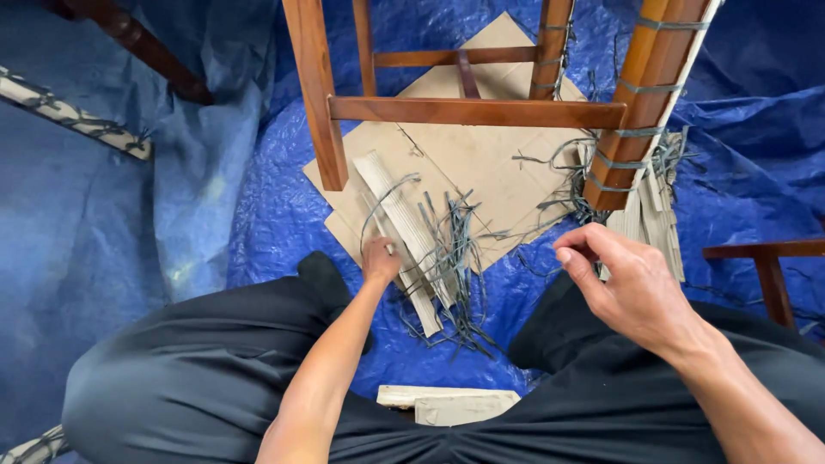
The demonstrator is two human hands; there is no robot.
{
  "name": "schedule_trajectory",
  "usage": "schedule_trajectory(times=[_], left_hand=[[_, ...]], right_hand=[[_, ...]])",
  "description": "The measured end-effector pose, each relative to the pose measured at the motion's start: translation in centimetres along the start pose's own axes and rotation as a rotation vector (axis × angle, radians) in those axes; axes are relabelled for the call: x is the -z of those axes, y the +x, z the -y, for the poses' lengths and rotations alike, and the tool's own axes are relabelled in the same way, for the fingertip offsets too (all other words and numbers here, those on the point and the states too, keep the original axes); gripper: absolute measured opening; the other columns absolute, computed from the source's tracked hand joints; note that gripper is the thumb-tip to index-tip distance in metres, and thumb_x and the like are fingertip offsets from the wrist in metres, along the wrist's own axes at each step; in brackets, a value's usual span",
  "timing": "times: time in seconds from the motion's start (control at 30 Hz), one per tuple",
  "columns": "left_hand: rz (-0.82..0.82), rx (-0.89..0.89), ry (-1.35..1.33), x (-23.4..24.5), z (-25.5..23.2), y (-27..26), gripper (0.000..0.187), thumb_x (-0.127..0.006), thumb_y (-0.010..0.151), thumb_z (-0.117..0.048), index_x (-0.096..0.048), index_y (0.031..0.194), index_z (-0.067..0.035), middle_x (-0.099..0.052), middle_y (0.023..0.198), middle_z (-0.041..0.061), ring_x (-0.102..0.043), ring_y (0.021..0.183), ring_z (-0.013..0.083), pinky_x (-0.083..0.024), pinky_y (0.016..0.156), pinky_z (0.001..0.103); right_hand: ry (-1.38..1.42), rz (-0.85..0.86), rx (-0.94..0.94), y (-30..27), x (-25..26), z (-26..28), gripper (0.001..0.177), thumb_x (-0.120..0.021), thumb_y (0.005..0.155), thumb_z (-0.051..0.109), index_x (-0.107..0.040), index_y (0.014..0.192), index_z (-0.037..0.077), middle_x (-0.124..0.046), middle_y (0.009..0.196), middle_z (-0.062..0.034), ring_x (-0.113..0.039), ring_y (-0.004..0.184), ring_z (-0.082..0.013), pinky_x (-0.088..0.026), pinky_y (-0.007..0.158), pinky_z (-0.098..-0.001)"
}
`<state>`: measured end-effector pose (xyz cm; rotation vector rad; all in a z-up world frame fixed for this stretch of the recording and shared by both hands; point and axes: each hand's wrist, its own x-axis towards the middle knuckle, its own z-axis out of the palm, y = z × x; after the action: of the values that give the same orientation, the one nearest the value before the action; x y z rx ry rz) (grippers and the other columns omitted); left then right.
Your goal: The person is weaving straps onto the frame of a wooden chair.
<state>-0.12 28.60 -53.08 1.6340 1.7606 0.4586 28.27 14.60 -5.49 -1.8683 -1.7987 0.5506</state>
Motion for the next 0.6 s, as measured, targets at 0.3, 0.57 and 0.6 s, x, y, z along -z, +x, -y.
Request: schedule_trajectory(times=[0.3,0.57,0.6], left_hand=[[-0.071,0.206,0.060,4.1,-6.9,-3.4,0.038,-0.074,0.078,-0.032,-0.076,0.111,-0.014,-0.067,0.121,0.019,-0.063,0.118,0.0368,-0.050,0.100,0.047],[-0.245,0.222,-0.166,5.4,-9.4,-5.1,0.041,-0.078,0.079,-0.034,-0.077,0.106,-0.003,-0.071,0.102,0.022,-0.066,0.108,0.0391,-0.050,0.097,0.046],[-0.222,0.262,-0.282,6.1,-10.9,-6.1,0.041,-0.077,0.078,-0.032,-0.076,0.107,-0.003,-0.071,0.097,0.016,-0.069,0.103,0.0339,-0.052,0.093,0.043]], right_hand=[[-0.027,0.030,-0.050,-1.4,0.8,-0.4,0.017,-0.065,0.095,0.017,-0.068,0.105,0.005,-0.075,0.092,-0.0128,-0.074,0.085,-0.0295,-0.056,0.072,-0.0380],[-0.177,0.173,0.185,-1.9,2.9,2.9,0.020,-0.065,0.092,0.024,-0.066,0.096,0.004,-0.073,0.087,-0.0164,-0.069,0.084,-0.0407,-0.052,0.069,-0.0484],[-0.154,0.192,0.188,-1.9,2.8,2.9,0.021,-0.065,0.092,0.025,-0.066,0.095,0.004,-0.073,0.086,-0.0159,-0.069,0.084,-0.0402,-0.052,0.069,-0.0484]])
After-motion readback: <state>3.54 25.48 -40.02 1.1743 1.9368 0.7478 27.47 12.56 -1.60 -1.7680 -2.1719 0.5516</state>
